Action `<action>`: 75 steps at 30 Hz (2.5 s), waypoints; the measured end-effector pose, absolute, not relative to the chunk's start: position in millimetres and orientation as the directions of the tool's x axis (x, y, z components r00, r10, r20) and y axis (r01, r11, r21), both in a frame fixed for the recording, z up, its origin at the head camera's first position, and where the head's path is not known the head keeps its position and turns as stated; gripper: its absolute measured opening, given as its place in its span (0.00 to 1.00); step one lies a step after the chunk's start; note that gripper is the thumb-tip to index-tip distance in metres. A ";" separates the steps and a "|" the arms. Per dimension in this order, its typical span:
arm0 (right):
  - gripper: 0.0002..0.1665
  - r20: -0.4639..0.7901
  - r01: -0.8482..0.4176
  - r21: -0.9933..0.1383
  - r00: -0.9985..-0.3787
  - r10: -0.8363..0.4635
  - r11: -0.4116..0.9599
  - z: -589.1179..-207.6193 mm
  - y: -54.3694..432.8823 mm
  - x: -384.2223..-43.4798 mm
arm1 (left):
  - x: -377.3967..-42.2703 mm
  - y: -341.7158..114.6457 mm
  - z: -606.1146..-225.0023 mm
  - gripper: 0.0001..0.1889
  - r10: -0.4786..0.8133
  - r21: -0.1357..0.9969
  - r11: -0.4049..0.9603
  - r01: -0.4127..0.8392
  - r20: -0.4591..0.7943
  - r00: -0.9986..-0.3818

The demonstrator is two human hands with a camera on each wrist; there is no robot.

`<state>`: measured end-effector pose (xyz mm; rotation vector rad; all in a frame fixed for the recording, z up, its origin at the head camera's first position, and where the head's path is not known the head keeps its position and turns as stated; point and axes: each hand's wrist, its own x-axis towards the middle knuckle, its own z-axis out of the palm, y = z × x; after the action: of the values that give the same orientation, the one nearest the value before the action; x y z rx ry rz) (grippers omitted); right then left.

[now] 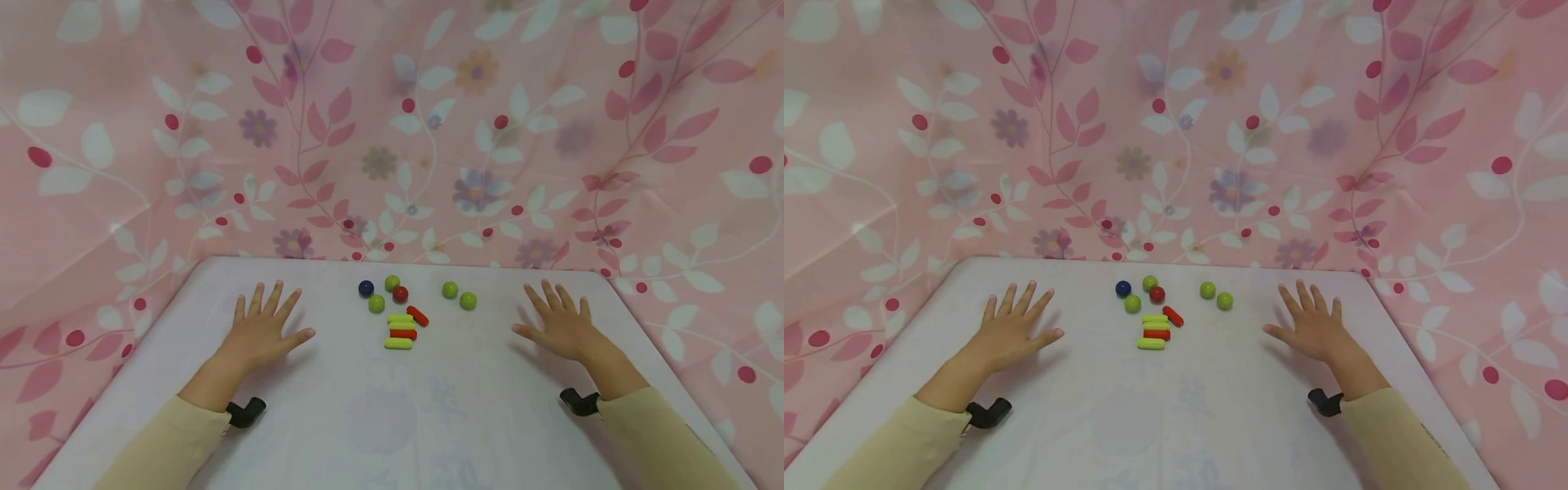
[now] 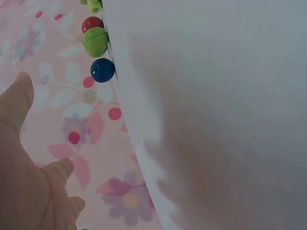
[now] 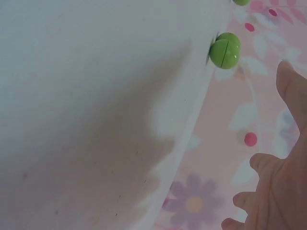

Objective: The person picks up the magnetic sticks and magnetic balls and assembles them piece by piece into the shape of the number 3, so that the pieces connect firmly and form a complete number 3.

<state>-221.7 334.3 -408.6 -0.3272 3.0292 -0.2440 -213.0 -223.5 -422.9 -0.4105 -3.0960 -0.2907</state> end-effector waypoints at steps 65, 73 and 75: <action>0.43 -0.060 -0.357 -0.286 -0.919 -0.389 0.889 -425.7 273.2 -264.3 | -229.4 -132.1 -436.9 0.42 0.471 0.355 0.840 0.410 -0.103 -0.876; 0.40 -0.048 -0.329 -0.309 -0.932 -0.360 0.893 -427.6 267.1 -271.1 | -229.9 -122.7 -435.4 0.31 0.491 0.542 0.758 0.361 -0.110 -0.864; 0.39 -0.033 -0.330 -0.322 -0.933 -0.359 0.887 -427.9 265.4 -272.8 | -230.6 -118.8 -434.8 0.28 0.489 0.576 0.740 0.347 -0.106 -0.866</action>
<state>-272.8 265.4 -427.9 -0.5415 2.9630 -0.4819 -230.6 -118.8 -434.8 -0.7735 -3.1627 -0.9607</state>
